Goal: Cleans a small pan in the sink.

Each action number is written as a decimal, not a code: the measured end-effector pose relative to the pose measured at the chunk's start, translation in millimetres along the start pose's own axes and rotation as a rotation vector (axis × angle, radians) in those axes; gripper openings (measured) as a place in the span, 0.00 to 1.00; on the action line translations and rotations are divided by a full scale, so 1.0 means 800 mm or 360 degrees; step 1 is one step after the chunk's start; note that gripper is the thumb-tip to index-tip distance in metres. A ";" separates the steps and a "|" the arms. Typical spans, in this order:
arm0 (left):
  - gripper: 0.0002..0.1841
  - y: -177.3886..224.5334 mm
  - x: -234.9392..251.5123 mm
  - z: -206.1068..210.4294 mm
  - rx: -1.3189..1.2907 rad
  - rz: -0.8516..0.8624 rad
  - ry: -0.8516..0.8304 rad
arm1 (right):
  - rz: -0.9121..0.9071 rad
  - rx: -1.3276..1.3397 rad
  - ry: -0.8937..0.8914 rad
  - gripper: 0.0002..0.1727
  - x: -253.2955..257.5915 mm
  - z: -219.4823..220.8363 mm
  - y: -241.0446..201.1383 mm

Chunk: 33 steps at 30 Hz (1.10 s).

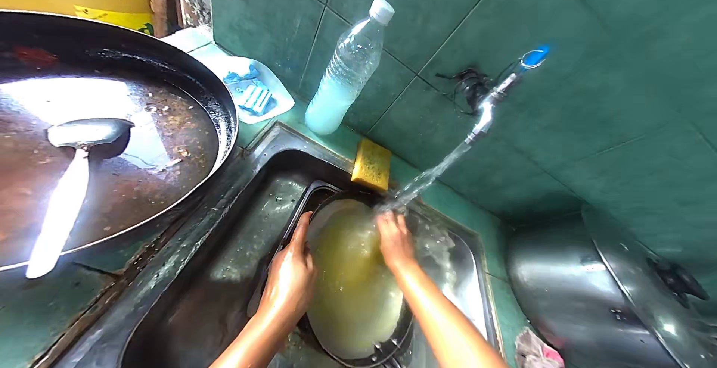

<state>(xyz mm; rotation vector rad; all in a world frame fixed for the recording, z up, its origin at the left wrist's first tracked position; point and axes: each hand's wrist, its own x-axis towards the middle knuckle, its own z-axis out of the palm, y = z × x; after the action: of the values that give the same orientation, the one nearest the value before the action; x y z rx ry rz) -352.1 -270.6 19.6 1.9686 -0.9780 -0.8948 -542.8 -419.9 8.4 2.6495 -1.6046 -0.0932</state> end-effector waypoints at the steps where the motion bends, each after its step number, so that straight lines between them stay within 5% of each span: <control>1: 0.33 -0.002 0.001 0.000 -0.0016 0.0004 -0.0001 | 0.0067 0.0093 0.0110 0.21 0.014 0.006 -0.021; 4: 0.29 -0.010 0.000 0.002 -0.0097 0.0069 0.0046 | 0.0005 0.0597 0.0304 0.20 0.029 0.009 -0.103; 8: 0.27 -0.023 0.000 0.002 -0.0160 0.0210 0.0201 | -0.0548 0.1123 0.0231 0.14 -0.035 0.011 -0.160; 11: 0.27 -0.019 0.001 -0.005 -0.0085 0.0181 0.0165 | -0.0910 0.0870 -0.0375 0.18 -0.098 -0.016 -0.106; 13: 0.26 -0.016 -0.001 -0.009 -0.0077 0.0120 0.0130 | -0.0833 0.0510 -0.0516 0.19 -0.109 -0.035 -0.052; 15: 0.26 -0.018 -0.008 -0.011 -0.0036 0.0185 0.0200 | -0.0507 0.0342 -0.0408 0.19 -0.103 -0.071 0.001; 18: 0.24 -0.007 -0.012 -0.012 0.0054 0.0525 0.0468 | -0.0133 0.0336 0.0122 0.15 -0.080 -0.122 0.068; 22: 0.13 0.053 0.013 -0.006 -0.0032 0.0924 0.0435 | -0.0064 0.0258 -0.0296 0.17 -0.030 -0.161 0.132; 24: 0.09 0.103 0.034 0.000 -0.0300 0.0811 0.0074 | 0.0035 0.0280 -0.0128 0.15 0.002 -0.187 0.154; 27: 0.08 0.174 0.064 0.021 -0.1233 0.0322 -0.0490 | 0.0090 0.0419 0.0392 0.12 0.023 -0.245 0.146; 30: 0.09 0.211 0.093 0.053 -0.1876 -0.0011 -0.0676 | -0.0100 0.0650 0.0902 0.10 0.027 -0.298 0.110; 33: 0.09 0.218 0.107 0.088 -0.2231 -0.0170 -0.0730 | -0.0151 0.1016 0.0990 0.09 0.027 -0.325 0.068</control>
<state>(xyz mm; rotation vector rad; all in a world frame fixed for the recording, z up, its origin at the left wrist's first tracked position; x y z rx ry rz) -427.7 -439.7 111.8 0.6184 -0.2251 -1.5348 -561.9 -462.9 270.5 2.7010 -1.4350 1.2966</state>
